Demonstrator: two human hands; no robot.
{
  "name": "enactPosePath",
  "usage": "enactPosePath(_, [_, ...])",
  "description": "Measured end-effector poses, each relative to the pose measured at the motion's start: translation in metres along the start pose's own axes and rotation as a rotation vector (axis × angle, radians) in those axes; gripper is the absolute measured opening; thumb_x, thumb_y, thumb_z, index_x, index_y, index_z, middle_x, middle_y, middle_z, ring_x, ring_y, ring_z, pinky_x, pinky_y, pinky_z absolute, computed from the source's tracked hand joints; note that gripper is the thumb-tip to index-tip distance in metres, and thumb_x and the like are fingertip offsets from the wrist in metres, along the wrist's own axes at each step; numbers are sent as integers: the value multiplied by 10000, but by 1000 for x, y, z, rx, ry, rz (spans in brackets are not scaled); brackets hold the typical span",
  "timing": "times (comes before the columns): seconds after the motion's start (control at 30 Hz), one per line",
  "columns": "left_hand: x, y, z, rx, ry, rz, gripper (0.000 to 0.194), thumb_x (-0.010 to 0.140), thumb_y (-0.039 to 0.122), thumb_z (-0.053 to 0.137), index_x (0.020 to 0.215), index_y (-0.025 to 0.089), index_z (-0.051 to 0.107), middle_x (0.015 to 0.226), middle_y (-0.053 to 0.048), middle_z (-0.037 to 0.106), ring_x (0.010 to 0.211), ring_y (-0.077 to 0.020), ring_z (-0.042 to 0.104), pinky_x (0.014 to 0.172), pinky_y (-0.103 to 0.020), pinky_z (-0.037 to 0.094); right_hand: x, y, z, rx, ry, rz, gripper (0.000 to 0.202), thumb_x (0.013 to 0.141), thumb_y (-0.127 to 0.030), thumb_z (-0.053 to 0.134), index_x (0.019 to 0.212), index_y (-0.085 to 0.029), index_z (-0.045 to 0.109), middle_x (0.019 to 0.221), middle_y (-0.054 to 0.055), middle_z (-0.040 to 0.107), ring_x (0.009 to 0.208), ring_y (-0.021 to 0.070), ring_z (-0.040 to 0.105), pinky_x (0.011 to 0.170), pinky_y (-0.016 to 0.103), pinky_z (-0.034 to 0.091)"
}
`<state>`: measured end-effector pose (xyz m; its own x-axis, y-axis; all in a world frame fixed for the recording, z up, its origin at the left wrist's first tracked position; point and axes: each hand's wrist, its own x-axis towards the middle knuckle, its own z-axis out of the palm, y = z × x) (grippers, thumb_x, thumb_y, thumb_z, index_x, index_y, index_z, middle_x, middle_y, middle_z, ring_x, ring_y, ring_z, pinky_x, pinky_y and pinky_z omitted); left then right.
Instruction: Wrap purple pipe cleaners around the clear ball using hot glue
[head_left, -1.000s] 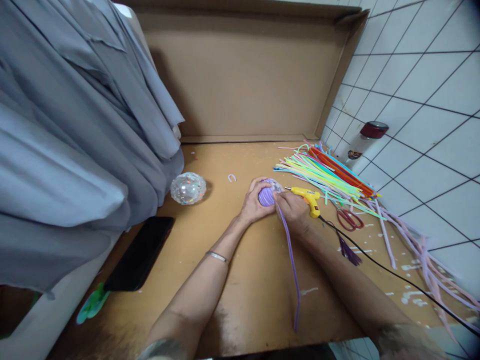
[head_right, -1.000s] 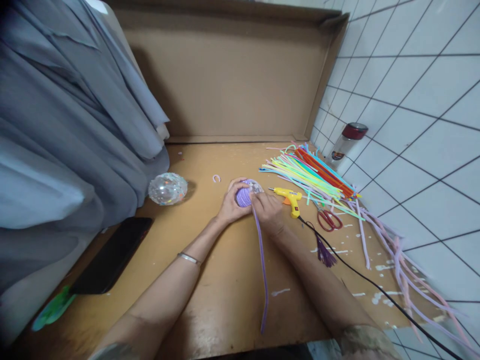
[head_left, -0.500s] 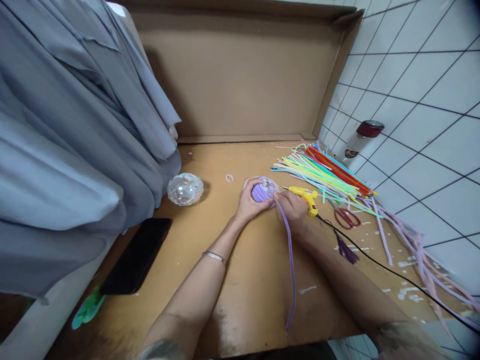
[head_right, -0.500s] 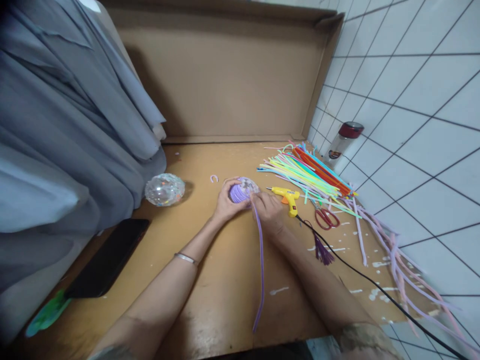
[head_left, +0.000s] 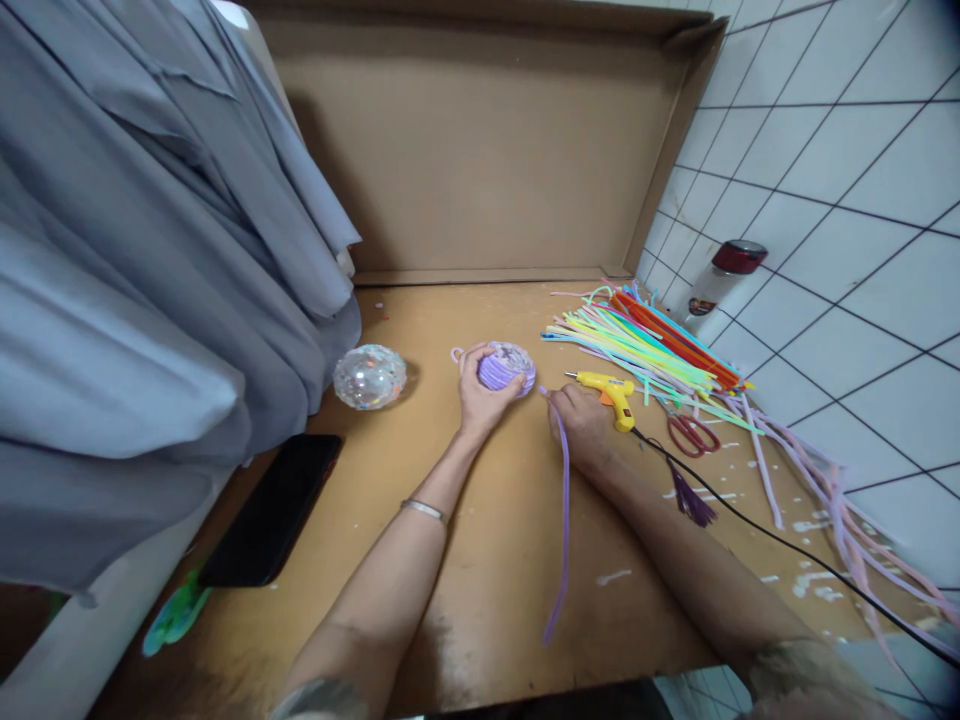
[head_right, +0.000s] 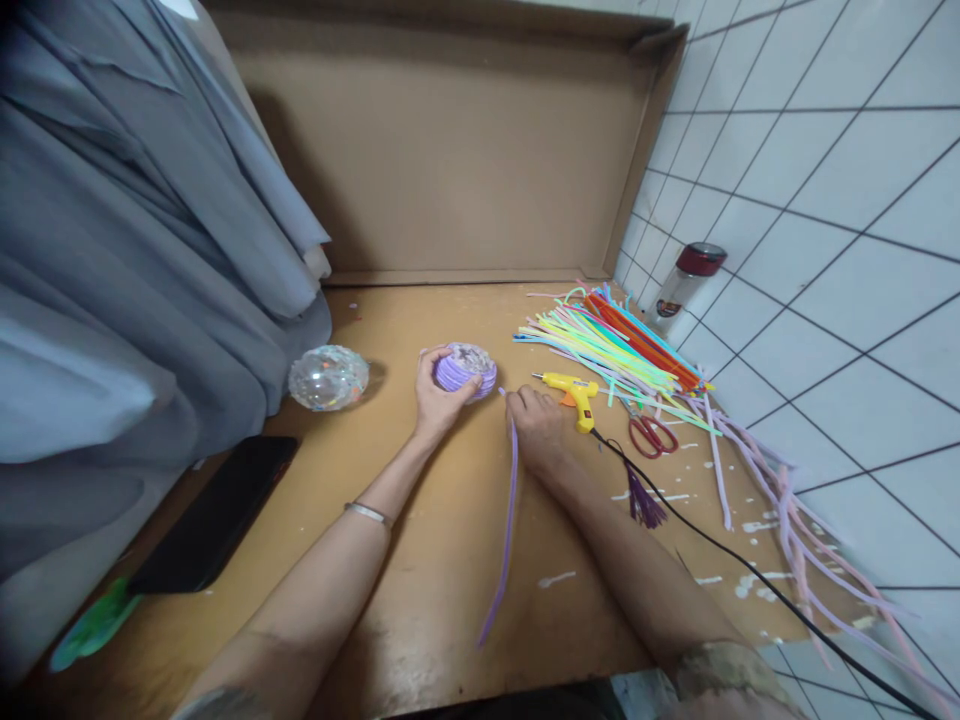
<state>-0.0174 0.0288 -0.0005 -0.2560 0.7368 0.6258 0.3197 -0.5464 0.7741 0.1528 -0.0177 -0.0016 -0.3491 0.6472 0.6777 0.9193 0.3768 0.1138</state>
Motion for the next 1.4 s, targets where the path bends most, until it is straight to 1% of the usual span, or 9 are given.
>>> enactPosePath(0.17, [-2, 1, 1, -20, -77, -14, 523, 615, 289, 793, 1067, 204, 544, 1172, -71, 576, 1134, -227, 576, 1018, -391, 452, 3, 7, -1, 44, -186, 25, 242, 897, -140, 461, 1048, -149, 651, 883, 101, 646, 791, 210, 534, 696, 331, 344])
enactPosePath(0.27, [-4, 3, 3, -30, -145, -7, 534, 596, 282, 801, 1062, 209, 550, 1176, -67, 584, 1138, -235, 578, 1024, -406, 451, 8, 18, -4, -77, -169, 205, 307, 893, -172, 462, 1161, -110, 598, 985, 169, 648, 874, 262, 557, 734, 371, 381])
enactPosePath(0.4, [-6, 4, 5, -52, -191, -2, 538, 589, 278, 803, 1061, 211, 555, 1181, -71, 581, 1130, -239, 583, 1014, -406, 462, 13, 38, -15, -287, -305, 511, 450, 870, -422, 536, 1050, -13, 594, 943, 278, 625, 844, 354, 601, 661, 414, 425])
enactPosePath(0.47, [-6, 4, 5, -60, -205, 6, 539, 582, 276, 804, 1058, 211, 559, 1181, -70, 580, 1133, -241, 581, 1019, -412, 459, 13, 45, -22, -296, -392, 580, 522, 863, -486, 530, 1028, 5, 591, 927, 300, 625, 809, 366, 631, 620, 411, 443])
enactPosePath(0.63, [-6, 6, 5, -79, -217, 20, 525, 572, 256, 796, 1040, 208, 563, 1176, -71, 584, 1135, -246, 579, 1027, -425, 452, 14, 49, -29, -237, -521, 658, 559, 837, -502, 555, 1088, -2, 560, 872, 253, 665, 805, 357, 675, 660, 410, 481])
enactPosePath(0.83, [-7, 10, 4, -86, -234, 23, 504, 578, 250, 794, 1026, 206, 566, 1173, -78, 583, 1146, -250, 572, 1034, -427, 447, 15, 51, -21, -192, -534, 734, 505, 830, -433, 530, 1184, -77, 482, 992, 215, 667, 881, 338, 673, 681, 386, 476])
enactPosePath(1.03, [-6, 9, 4, -99, -239, 18, 514, 577, 252, 795, 1034, 203, 564, 1170, -79, 581, 1152, -252, 569, 1040, -428, 438, 21, 47, -27, -97, -347, 791, 498, 801, -384, 542, 1205, -111, 440, 1037, 182, 625, 887, 298, 634, 682, 353, 439])
enactPosePath(1.27, [-6, 6, 5, -119, -240, 25, 521, 573, 260, 800, 1035, 207, 566, 1171, -81, 576, 1150, -257, 569, 1038, -440, 438, 21, 50, -27, 159, 216, 605, 383, 763, -378, 568, 1068, -178, 452, 990, 117, 604, 911, 272, 610, 800, 405, 478])
enactPosePath(1.4, [-7, 8, 5, -118, -250, 23, 530, 571, 250, 806, 1041, 211, 564, 1171, -82, 577, 1152, -258, 573, 1035, -446, 445, 24, 46, -28, 337, 477, 539, 477, 750, -401, 624, 1124, -185, 421, 1038, 127, 589, 959, 247, 628, 810, 391, 518])
